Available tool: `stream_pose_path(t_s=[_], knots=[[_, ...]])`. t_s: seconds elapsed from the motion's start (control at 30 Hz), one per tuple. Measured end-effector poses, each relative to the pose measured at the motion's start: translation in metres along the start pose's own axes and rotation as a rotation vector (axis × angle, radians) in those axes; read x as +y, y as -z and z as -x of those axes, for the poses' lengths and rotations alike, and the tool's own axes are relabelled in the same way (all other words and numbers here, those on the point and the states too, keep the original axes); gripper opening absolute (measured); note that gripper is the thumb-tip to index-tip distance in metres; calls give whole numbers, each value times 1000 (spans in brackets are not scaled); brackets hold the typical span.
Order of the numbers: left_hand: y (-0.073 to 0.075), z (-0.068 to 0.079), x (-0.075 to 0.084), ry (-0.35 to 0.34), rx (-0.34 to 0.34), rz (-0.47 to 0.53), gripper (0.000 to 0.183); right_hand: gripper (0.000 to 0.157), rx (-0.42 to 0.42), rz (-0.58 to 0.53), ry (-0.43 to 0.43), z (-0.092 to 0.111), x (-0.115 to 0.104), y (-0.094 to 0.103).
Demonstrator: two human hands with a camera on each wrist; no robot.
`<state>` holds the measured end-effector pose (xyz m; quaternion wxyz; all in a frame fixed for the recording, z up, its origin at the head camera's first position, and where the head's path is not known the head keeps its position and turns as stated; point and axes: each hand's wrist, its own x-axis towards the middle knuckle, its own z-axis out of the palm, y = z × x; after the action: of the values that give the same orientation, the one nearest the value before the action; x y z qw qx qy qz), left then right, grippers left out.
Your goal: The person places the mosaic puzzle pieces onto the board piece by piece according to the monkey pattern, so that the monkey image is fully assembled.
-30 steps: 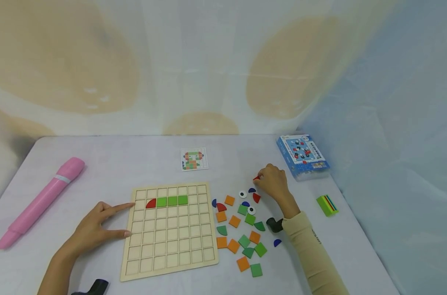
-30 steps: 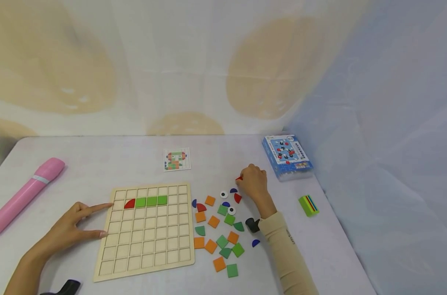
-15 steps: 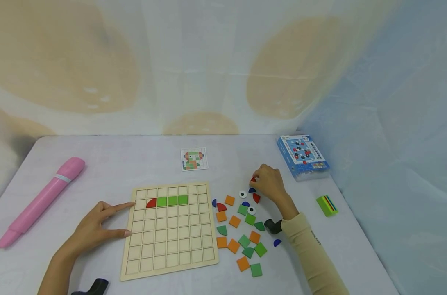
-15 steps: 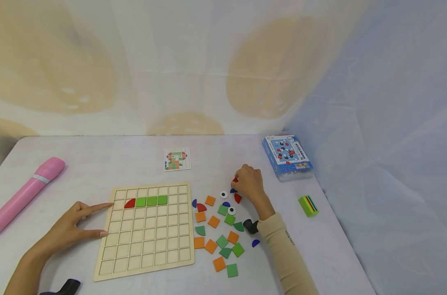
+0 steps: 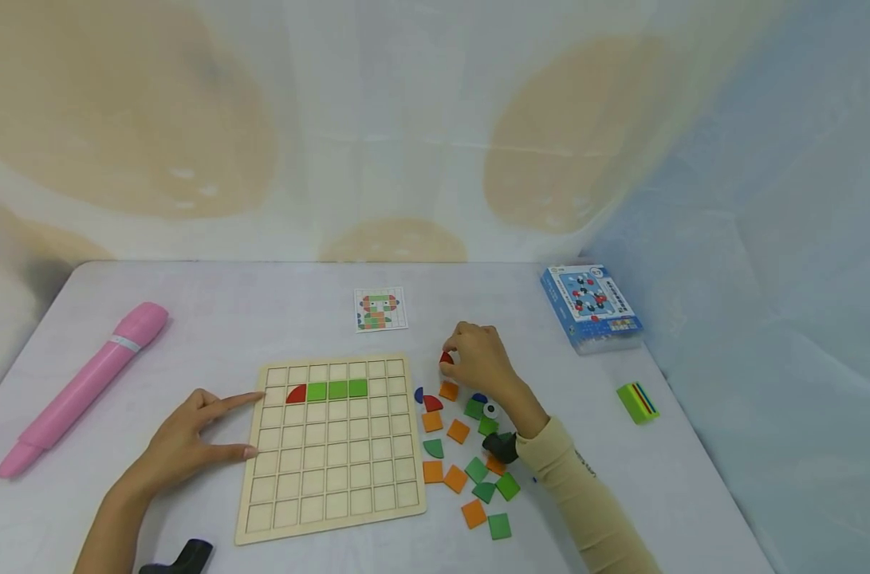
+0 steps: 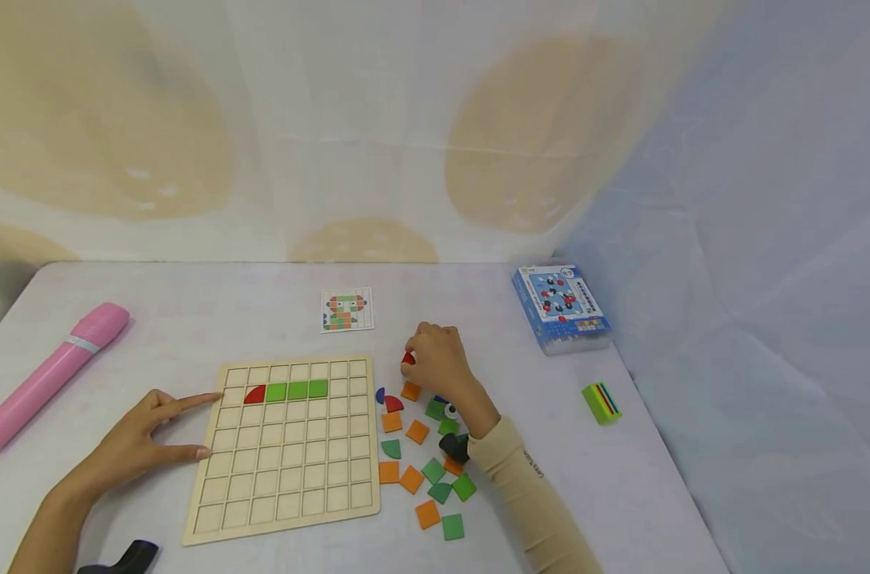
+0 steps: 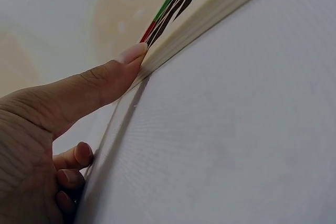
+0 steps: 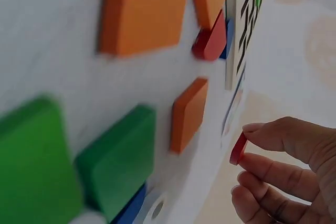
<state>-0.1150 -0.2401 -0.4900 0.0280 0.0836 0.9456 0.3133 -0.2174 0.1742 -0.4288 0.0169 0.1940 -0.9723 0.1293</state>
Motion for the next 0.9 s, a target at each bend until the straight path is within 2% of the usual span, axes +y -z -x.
stream_pose_path(t_s=[0.23,0.53,0.9], knots=[[1,0,2,15,-9,6,80,21,-43,11,110,-5,-30,-6],[-1,-1,2,18,-10,7,80,16,-84,102,256,-13,-64,-23],[0,0,1,13,-2,7,79,18,-129,114,304,-20,-78,-32]])
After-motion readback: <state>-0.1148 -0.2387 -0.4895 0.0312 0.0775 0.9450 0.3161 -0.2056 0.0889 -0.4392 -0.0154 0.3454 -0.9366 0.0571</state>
